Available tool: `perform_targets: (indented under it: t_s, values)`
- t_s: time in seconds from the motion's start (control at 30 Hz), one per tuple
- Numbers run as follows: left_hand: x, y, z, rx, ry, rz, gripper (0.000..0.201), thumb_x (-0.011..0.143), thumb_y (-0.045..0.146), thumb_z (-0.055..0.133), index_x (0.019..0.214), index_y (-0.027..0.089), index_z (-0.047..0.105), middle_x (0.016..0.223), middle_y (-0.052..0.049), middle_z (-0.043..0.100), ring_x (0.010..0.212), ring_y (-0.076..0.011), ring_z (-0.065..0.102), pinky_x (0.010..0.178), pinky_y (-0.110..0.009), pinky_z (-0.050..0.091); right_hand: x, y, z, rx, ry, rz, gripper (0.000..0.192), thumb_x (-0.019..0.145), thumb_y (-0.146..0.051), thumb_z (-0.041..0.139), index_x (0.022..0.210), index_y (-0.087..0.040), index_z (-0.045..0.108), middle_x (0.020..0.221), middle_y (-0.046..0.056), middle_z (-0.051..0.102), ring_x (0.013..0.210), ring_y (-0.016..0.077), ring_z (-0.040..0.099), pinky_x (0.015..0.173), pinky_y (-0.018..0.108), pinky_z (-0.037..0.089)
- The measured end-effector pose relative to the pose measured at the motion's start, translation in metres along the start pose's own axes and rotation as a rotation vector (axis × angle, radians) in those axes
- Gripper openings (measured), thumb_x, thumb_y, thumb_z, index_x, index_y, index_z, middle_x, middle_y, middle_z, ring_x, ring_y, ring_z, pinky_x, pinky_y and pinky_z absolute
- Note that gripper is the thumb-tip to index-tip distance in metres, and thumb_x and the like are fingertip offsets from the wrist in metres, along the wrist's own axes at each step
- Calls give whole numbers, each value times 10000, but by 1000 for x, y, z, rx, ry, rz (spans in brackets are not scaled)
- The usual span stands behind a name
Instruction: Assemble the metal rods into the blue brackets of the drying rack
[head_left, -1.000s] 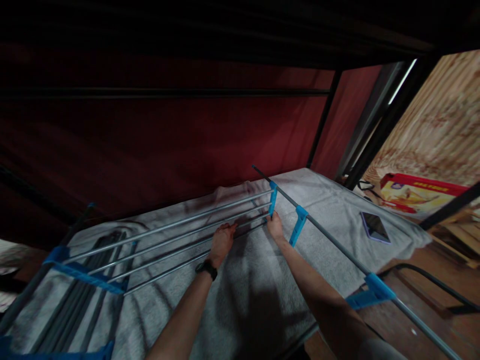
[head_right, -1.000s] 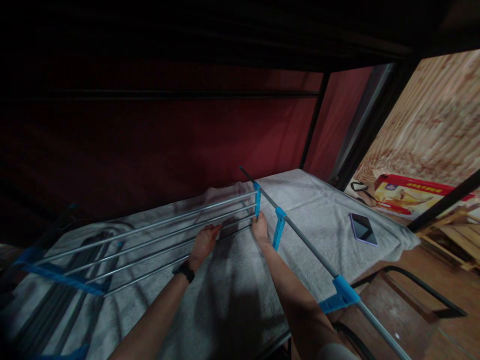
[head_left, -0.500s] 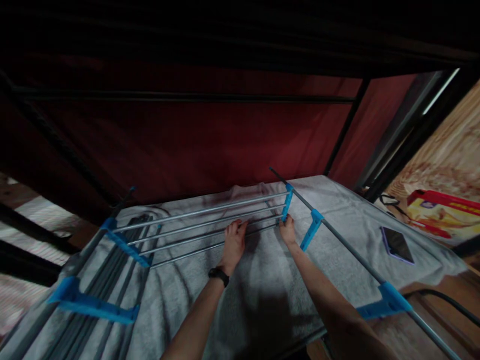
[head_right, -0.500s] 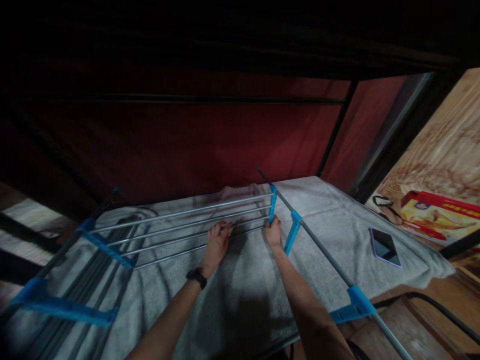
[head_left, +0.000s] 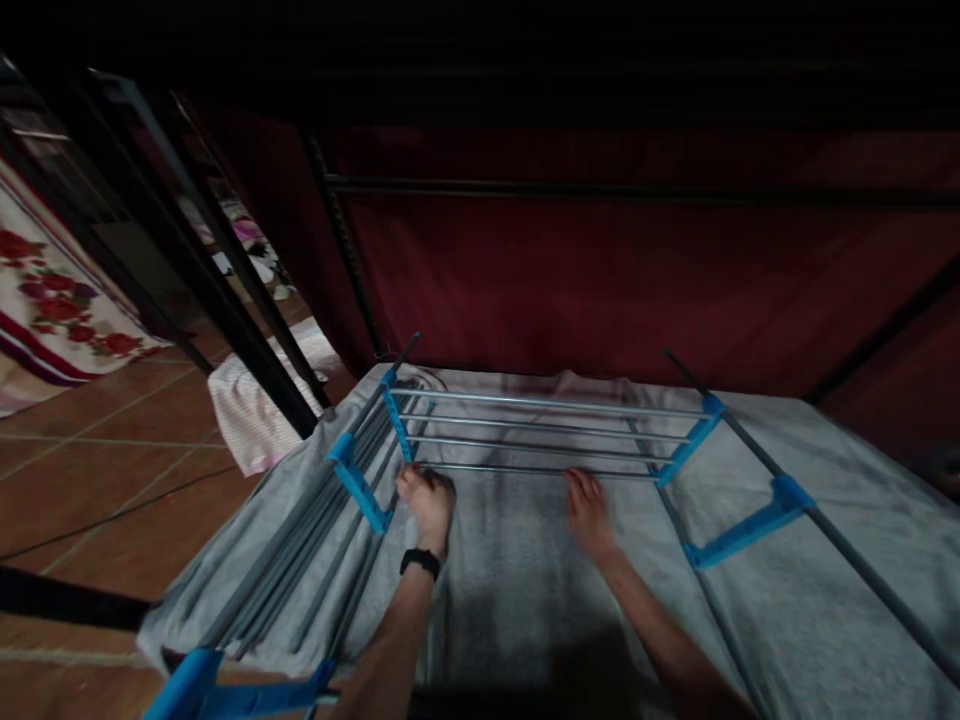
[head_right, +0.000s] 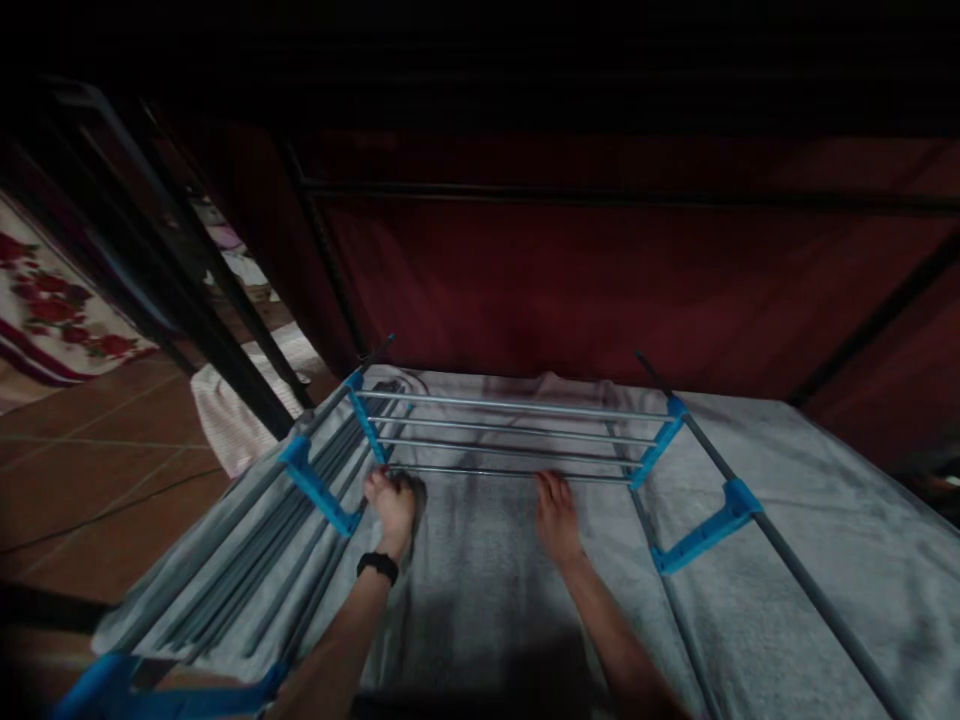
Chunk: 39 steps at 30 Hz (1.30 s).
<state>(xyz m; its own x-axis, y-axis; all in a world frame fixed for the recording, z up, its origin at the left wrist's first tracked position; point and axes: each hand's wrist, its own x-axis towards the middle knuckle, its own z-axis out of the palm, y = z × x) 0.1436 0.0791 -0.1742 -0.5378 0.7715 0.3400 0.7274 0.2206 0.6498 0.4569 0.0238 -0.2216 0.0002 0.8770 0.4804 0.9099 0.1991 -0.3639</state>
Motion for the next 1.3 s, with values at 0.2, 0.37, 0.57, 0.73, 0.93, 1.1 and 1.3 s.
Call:
perform_targets:
  t_s: [0.2, 0.37, 0.57, 0.73, 0.93, 1.1, 1.3]
  values:
    - [33, -11, 1, 125, -55, -121, 514, 842, 147, 525, 1344, 56, 462, 1263, -234, 556, 1239, -315, 519, 1033, -442, 414, 25, -31, 24, -84, -117, -99, 522, 875, -70, 400, 1355, -217, 546, 1302, 99, 620, 1253, 248, 504, 1141, 475, 298]
    - [53, -8, 3, 179, -148, -156, 318, 885, 181, 496, 1182, 124, 595, 1159, -184, 617, 1123, -293, 599, 917, -408, 461, 45, -36, 31, -133, -202, -121, 469, 890, -74, 411, 1290, -227, 601, 1195, 107, 662, 1119, 252, 562, 1046, 424, 364]
    - [52, -22, 5, 214, -165, -75, 360, 844, 141, 518, 1193, 117, 604, 1152, -162, 633, 1126, -278, 590, 948, -370, 433, 55, -34, 35, -70, -218, -71, 322, 922, -118, 445, 1111, -254, 667, 1057, 86, 673, 1018, 246, 580, 918, 372, 402]
    - [48, -27, 5, 199, -147, -67, 345, 883, 181, 498, 1192, 103, 630, 1127, -160, 641, 1093, -263, 594, 920, -341, 433, 56, -28, 38, -19, -216, -61, 313, 947, -136, 424, 1132, -234, 657, 1095, 90, 668, 1035, 249, 586, 924, 375, 396]
    - [45, -20, 8, 184, -108, -71, 298, 918, 270, 482, 1074, 114, 683, 1023, -167, 657, 1025, -286, 601, 849, -375, 448, 56, -24, 33, -8, -174, -47, 288, 945, -164, 447, 1115, -239, 667, 1094, 92, 677, 1039, 256, 593, 915, 395, 403]
    - [46, -20, 13, 184, -127, -57, 275, 918, 282, 493, 1058, 138, 680, 1002, -144, 659, 1017, -273, 599, 832, -360, 449, 52, -18, 29, 20, -165, -45, 288, 947, -181, 443, 1109, -251, 670, 1101, 86, 677, 1040, 251, 597, 909, 396, 415]
    - [42, -21, 18, 190, -167, -35, 319, 960, 308, 449, 1092, 103, 656, 1041, -171, 656, 1036, -281, 590, 888, -390, 439, 51, -13, 28, 41, -165, -23, 284, 956, -197, 433, 1108, -240, 669, 1082, 85, 679, 1064, 258, 592, 936, 411, 410]
